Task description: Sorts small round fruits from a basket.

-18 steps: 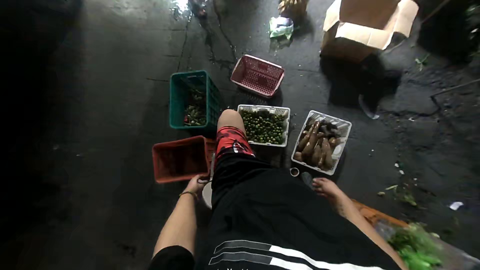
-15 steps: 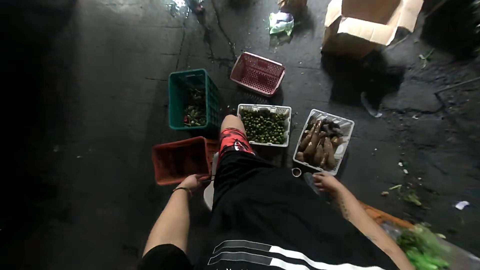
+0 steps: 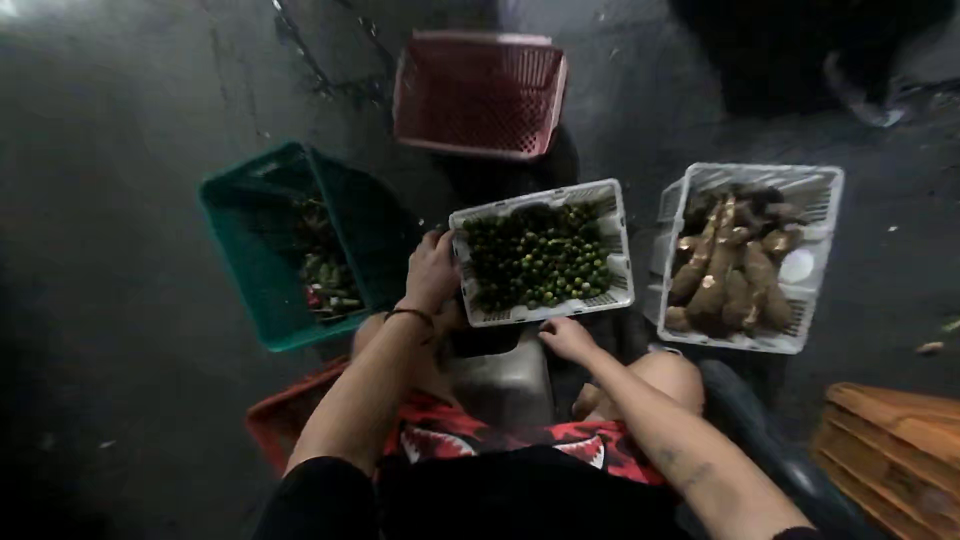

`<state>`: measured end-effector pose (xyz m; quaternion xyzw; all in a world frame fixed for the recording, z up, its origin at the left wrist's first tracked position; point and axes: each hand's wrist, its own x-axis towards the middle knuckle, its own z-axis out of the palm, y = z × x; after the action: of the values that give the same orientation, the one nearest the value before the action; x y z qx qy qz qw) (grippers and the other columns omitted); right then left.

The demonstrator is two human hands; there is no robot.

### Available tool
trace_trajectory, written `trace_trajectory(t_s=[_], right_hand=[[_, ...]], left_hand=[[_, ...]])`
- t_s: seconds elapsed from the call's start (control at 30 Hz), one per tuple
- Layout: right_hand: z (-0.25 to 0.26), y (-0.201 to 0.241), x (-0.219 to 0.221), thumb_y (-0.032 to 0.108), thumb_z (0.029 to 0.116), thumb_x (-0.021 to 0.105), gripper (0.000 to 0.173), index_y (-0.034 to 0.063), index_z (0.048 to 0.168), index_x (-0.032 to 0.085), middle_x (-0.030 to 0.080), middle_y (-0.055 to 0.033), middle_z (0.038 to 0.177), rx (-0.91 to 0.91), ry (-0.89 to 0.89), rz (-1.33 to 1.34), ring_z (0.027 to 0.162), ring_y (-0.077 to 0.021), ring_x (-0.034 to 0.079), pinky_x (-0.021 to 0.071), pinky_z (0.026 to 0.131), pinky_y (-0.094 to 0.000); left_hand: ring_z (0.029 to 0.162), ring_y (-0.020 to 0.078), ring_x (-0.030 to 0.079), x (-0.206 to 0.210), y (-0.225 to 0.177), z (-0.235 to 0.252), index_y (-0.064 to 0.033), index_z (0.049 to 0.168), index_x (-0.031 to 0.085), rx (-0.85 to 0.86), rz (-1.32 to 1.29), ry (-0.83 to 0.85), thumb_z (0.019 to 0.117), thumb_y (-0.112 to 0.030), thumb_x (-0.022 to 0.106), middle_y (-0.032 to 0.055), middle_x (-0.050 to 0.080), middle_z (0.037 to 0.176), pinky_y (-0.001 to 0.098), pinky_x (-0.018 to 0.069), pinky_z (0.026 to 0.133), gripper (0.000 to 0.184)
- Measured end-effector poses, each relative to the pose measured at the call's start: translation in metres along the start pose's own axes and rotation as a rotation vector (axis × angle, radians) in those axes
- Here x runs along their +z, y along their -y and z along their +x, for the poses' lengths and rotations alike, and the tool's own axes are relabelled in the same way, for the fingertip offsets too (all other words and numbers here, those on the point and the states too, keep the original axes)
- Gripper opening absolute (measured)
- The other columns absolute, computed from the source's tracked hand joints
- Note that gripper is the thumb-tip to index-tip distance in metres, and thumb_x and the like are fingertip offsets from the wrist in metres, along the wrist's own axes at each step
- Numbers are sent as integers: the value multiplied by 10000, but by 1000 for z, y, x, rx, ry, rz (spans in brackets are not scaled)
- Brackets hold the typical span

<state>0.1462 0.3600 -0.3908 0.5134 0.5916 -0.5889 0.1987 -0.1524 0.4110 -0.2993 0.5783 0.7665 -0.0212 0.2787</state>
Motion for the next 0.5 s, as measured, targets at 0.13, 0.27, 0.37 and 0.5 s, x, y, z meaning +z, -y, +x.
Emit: trace_trajectory(t_s=[0.13,0.27,0.37,0.5], right_hand=[[72,16,101,467,998,629,575,127,1457,561,546,-188,1469,-193,295,-87,1378,-377,504,409,1144,-593],[102,12,155,715,955,508,785,193,1539,467,481,-201,1530,-185,445,-312,1399,-431,461,380,1110,-682],[111,9,144,706,988,455,789,114,1508,495,547,-239,1459,-99,472,-365,1357,-429,524,411,1099,-675],[106,7,147,620,1049,388,694,39,1338,635,621,-239,1361,17,393,-321,1313,-404,566,417,1089,-657]], left_hand=[[1369,450,483,70,34,53,-135,1471,540,16,-7,75,988,-172,614,220,374,1599,637,428,1087,491],[1365,402,502,36,36,73,-130,1488,515,173,-94,-82,1017,-207,558,204,415,1573,600,445,1079,479],[1278,315,578,5,37,69,-98,1482,503,24,-257,-180,1015,-230,569,192,440,1539,485,512,1038,490],[1279,299,579,2,19,59,-110,1475,505,13,-373,-121,1008,-281,586,180,444,1529,483,519,1033,505]])
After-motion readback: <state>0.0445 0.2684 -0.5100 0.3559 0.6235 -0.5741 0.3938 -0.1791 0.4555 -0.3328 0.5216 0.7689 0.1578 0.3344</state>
